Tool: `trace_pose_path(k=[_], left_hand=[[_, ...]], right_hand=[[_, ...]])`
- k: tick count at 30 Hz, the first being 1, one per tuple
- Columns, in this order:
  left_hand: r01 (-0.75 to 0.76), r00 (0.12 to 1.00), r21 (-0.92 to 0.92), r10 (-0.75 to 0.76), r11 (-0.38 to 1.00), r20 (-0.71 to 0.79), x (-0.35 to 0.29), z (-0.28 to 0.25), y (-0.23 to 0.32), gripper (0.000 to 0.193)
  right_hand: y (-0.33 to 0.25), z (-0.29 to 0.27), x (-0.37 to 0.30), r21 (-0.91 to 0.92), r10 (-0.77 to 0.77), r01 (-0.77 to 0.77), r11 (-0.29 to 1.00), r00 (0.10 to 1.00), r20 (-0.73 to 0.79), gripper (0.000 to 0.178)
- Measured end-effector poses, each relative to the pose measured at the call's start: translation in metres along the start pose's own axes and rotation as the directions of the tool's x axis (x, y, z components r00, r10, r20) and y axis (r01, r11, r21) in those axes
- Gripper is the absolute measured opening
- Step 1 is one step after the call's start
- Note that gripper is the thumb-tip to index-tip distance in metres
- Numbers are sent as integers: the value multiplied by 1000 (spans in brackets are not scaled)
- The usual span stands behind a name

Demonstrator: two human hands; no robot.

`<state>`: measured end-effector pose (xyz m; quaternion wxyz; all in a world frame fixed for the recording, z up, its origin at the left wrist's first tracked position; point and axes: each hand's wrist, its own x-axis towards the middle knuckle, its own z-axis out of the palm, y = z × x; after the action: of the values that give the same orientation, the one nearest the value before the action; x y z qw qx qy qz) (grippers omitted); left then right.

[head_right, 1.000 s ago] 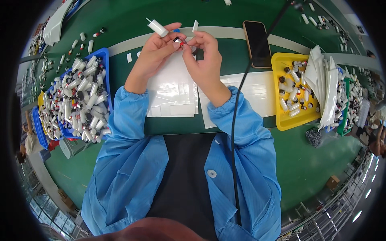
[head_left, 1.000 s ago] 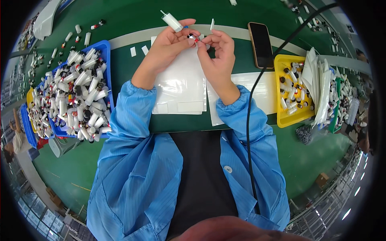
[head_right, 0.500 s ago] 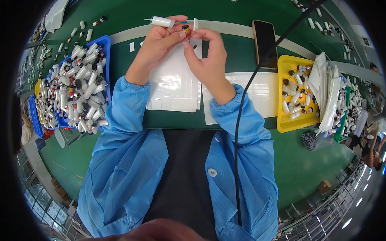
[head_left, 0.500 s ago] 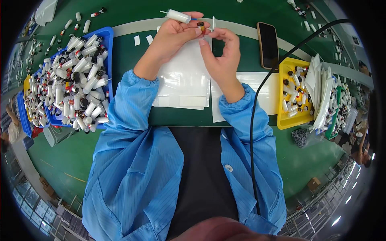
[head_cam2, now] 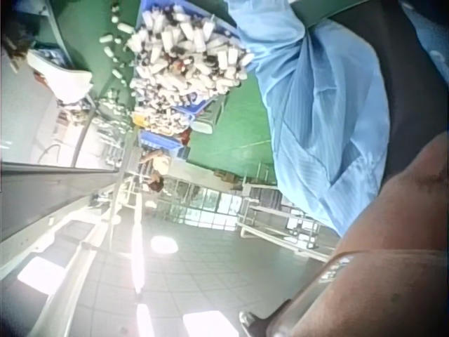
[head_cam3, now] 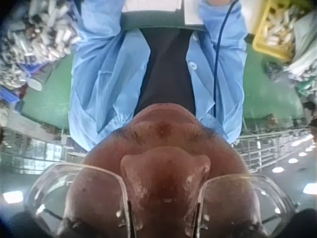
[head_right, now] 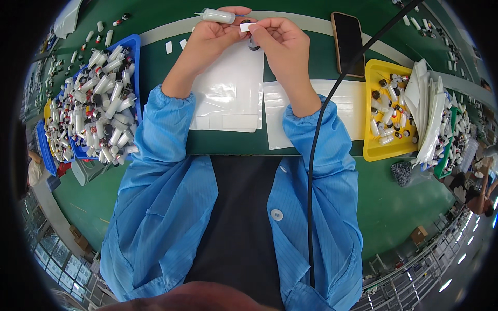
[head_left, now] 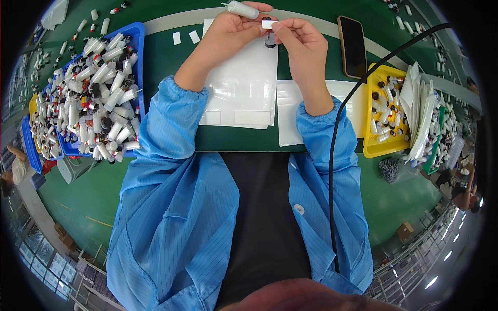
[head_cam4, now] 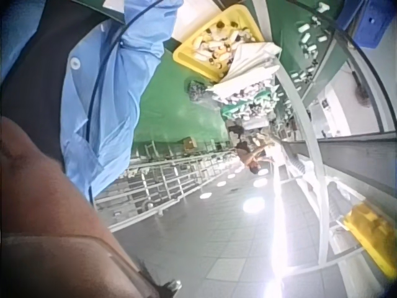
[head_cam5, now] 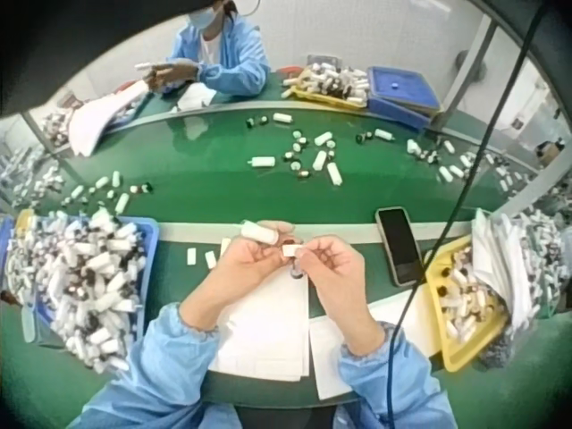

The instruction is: Assembling small white tubes with colorful caps on a factory production line.

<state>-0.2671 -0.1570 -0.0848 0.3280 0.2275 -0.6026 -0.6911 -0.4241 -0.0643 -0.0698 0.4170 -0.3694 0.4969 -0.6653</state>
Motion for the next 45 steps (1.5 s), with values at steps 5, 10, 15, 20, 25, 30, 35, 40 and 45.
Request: trace_pose_path(k=[5,10,15,20,25,30,35,40,45], left_hand=[[-23,1000,16,23,1000,13,0,-3,-5,40],[-45,999,-169,49,985,17,-4,3,1,41],[15,1000,-4,-15,1000,-18,-3,5,4,38],[40,999,55,-41,998,25,-5,5,21,46],[100,980,-203,-62,974,187,-10,13,33,56],[-21,998,-133,28,991,53,-4,7,52,49],[-189,867,45,188,981,-462,18,-59,54,28],[-142,655,422,405,895,-638,48,-116,46,27],[225,644,755,487,616,-590,58,-173,1,37]], right_hand=[[7,5,-1,-90,-63,58,994,996,-59,15],[8,9,-4,-188,-115,94,978,988,-105,15],[12,9,-6,-172,-133,115,979,986,-102,14],[13,-8,2,-301,-215,216,929,976,34,21],[-11,-11,4,381,306,-396,835,911,277,29],[-34,-22,7,157,-59,49,986,997,57,35],[-141,9,-37,133,-530,542,830,690,492,37],[-198,10,-52,150,-553,688,710,413,723,36],[-225,6,-53,158,-514,716,680,312,799,36]])
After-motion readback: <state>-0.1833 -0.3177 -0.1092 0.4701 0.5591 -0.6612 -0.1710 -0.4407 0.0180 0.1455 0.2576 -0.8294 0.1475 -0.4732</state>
